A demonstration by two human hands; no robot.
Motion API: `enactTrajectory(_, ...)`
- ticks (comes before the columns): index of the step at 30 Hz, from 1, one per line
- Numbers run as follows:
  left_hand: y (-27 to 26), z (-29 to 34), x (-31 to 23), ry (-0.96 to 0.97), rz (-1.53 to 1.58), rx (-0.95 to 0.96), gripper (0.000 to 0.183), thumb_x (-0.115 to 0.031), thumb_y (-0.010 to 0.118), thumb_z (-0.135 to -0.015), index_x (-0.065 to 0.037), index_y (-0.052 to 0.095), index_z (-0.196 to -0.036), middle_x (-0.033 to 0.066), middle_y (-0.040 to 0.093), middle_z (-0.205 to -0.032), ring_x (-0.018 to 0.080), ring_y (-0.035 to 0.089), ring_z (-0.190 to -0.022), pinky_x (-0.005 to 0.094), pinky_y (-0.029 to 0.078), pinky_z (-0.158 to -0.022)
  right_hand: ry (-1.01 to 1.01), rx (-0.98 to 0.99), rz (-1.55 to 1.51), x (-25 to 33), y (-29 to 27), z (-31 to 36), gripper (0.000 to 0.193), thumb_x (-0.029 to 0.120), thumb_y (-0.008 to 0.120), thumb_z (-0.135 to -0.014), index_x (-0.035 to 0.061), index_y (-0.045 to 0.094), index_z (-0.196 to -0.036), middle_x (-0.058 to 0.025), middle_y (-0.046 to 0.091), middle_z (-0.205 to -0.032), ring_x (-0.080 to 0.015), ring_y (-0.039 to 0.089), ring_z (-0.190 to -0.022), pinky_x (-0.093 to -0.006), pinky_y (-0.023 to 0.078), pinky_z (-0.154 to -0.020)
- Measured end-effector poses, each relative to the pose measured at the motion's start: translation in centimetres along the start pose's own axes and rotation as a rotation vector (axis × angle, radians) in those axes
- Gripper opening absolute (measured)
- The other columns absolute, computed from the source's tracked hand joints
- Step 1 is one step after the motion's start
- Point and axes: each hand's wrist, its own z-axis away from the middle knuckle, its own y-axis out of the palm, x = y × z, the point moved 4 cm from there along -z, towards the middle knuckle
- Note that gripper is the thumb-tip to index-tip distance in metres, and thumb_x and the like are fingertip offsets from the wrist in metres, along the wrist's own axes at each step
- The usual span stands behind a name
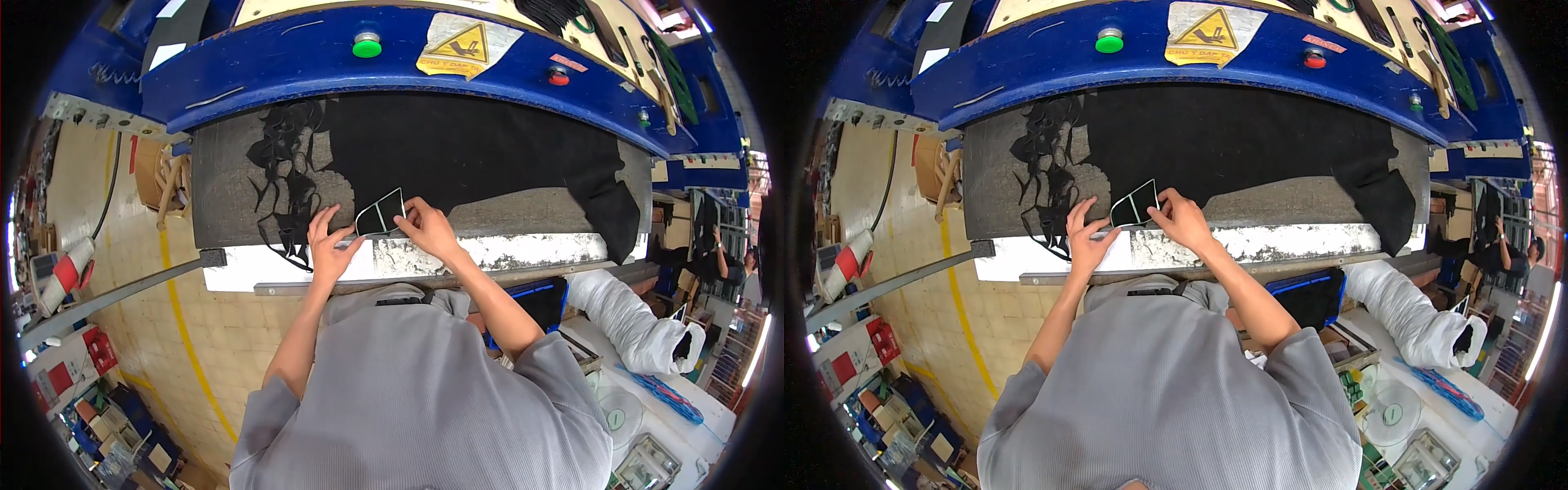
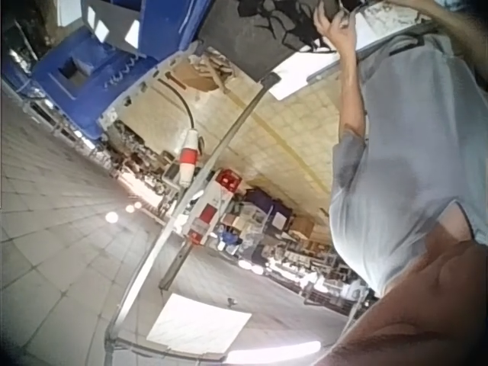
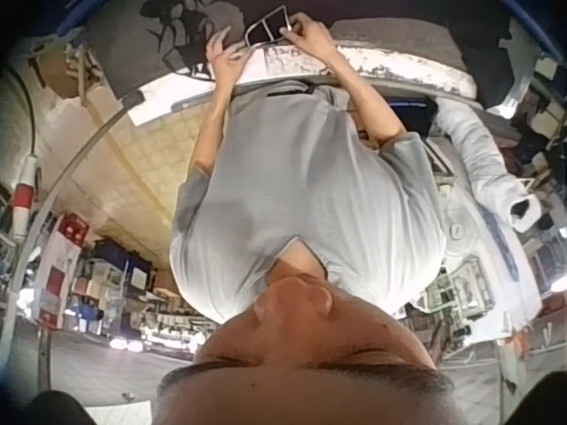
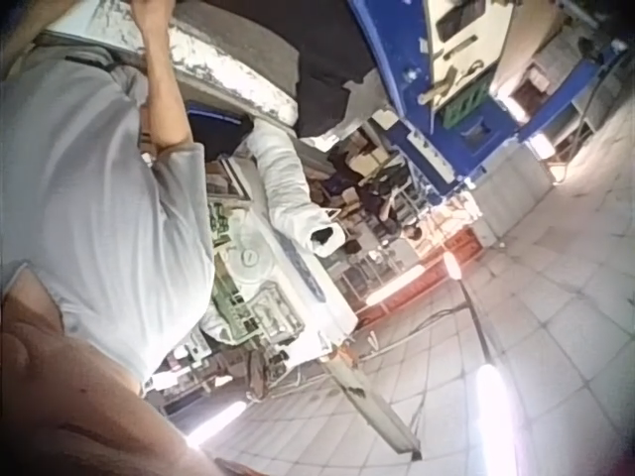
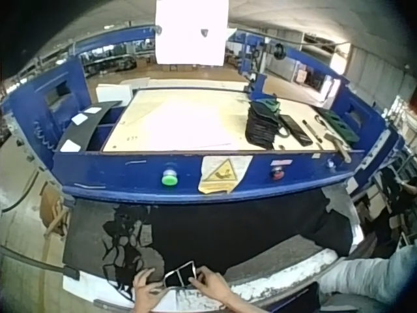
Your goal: Cutting shoe components from a large sheet of material using a template and a hydraulic clicker press.
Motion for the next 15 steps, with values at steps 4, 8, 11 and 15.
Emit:
enactTrajectory(4,-0.1,0.3,-0.1,0.019,0.015,0.003,0.028,-0.016,0.088,-0.066,-0.006,0.078,-0.090,0.0090,0.058,-0.139,0.0327,0.046,-0.132,0.0432,0.037,-0.109,-0.003,0.024,-0.047,0.0,0.1,0.2,0.030,0.023,0.072,-0.091,-0.0019,0.061,-0.103,-0.0098,0.065,-0.069,-0.0201,0.064,-0.060,-0.0334,0.050,-0.059)
enactTrajectory(8,0.4,0.3,0.2,-0.011,0.016,-0.036,0.030,-0.017,0.087,-0.069,-0.008,0.078,-0.096,0.0074,0.059,-0.137,0.0314,0.046,-0.131,0.0430,0.036,-0.109,0.042,-0.026,-0.144,-0.3,0.5,0.4,0.031,0.022,0.071,-0.092,-0.0032,0.063,-0.107,-0.0090,0.066,-0.071,-0.0152,0.062,-0.061,-0.0308,0.050,-0.059)
enactTrajectory(11,0.7,0.2,0.3,-0.012,-0.021,-0.055,0.030,-0.019,0.085,-0.072,-0.010,0.078,-0.100,0.0060,0.059,-0.136,0.0300,0.046,-0.129,0.0429,0.035,-0.108,0.053,-0.069,-0.180,-0.4,0.7,0.8,0.031,0.020,0.072,-0.091,-0.0043,0.063,-0.108,-0.0086,0.066,-0.073,-0.0140,0.061,-0.062,-0.0294,0.050,-0.059)
enactTrajectory(15,0.9,-0.2,0.1,-0.032,-0.074,-0.041,0.031,-0.020,0.084,-0.073,-0.011,0.078,-0.103,0.0049,0.059,-0.134,0.0293,0.045,-0.127,0.0425,0.033,-0.106,0.030,-0.071,-0.250,-1.3,1.0,1.3,0.033,0.018,0.073,-0.090,-0.0050,0.063,-0.112,-0.0075,0.066,-0.074,-0.0122,0.060,-0.062,-0.0278,0.050,-0.060)
